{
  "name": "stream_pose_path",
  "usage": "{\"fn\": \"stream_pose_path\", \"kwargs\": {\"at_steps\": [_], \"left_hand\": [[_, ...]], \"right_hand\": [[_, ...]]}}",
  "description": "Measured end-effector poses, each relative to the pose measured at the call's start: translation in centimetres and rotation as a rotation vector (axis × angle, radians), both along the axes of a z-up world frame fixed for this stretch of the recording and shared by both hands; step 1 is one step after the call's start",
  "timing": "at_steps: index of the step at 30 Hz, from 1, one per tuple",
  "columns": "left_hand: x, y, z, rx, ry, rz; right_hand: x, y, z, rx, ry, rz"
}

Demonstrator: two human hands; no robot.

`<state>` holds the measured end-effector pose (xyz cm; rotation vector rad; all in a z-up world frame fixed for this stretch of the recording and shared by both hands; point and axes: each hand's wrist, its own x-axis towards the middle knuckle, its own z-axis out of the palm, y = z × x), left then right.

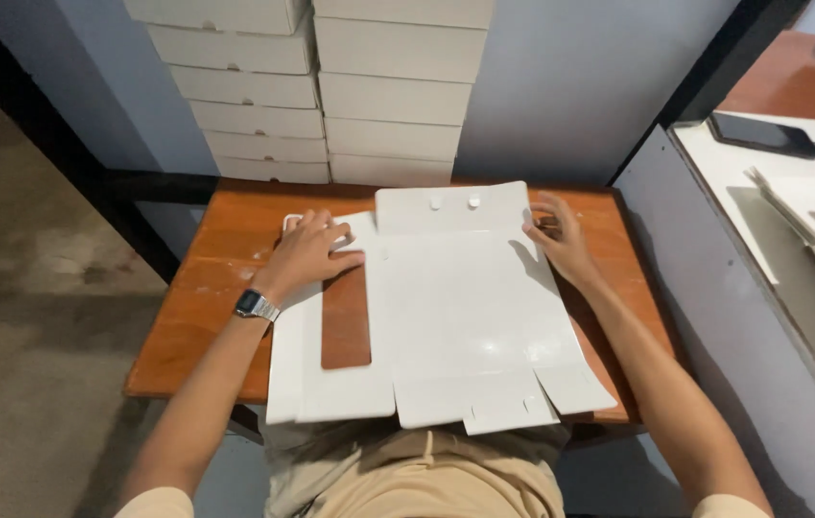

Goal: Assembling a white cardboard box by folding its flaps and panels on a wooden table.

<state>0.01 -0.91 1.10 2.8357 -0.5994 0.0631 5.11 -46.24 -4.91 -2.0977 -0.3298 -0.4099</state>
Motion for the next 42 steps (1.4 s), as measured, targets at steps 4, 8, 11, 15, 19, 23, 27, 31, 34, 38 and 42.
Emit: {"fn": "stream_pose_path", "kwargs": {"at_steps": [4,8,11,15,19,23,27,31,34,38,42], "left_hand": [[0.9,0.2,0.8,0.11,0.164,0.093],[0.9,-4.0,4.7,0.121,0.153,0.046],[1.0,-8.2,5.6,-0.059,-0.208,-0.244],[0.6,-13.3,5.2,-0.397,0.076,-0.434],[3.8,-16.5,1.3,-0.431,0.17,-0.431],[4.5,-16.8,0.8,-0.497,0.3,-0.371],[4.2,-16.5,1.7,-0.571,0.374,-0.337],[2.1,-15.0,4.6,-0.659,0.33,-0.365],[1.6,-14.8,5.1,-0.585,0.289,-0.384],[1.8,-14.9,3.0,-0.512,0.264,-0.39],[3.4,-15.5,-0.3,-0.459,0.376,-0.318]], "right_hand": [[-1.6,1.9,2.1,0.343,0.194,0.108],[-3.9,4.6,4.2,0.345,0.339,0.06],[-4.6,5.9,4.1,0.529,0.38,0.106],[-6.6,7.2,5.9,0.502,0.281,0.248],[-8.2,7.8,7.8,0.35,0.306,0.265],[-6.3,5.9,5.6,0.204,0.284,0.291],[-6.6,6.4,5.6,0.22,0.299,0.305],[-6.1,5.9,4.8,0.152,0.285,0.311],[-6.6,6.2,5.7,0.068,0.25,0.291],[-7.0,7.0,5.5,0.051,0.256,0.307],[-7.3,8.2,5.2,0.111,0.247,0.349]]}}
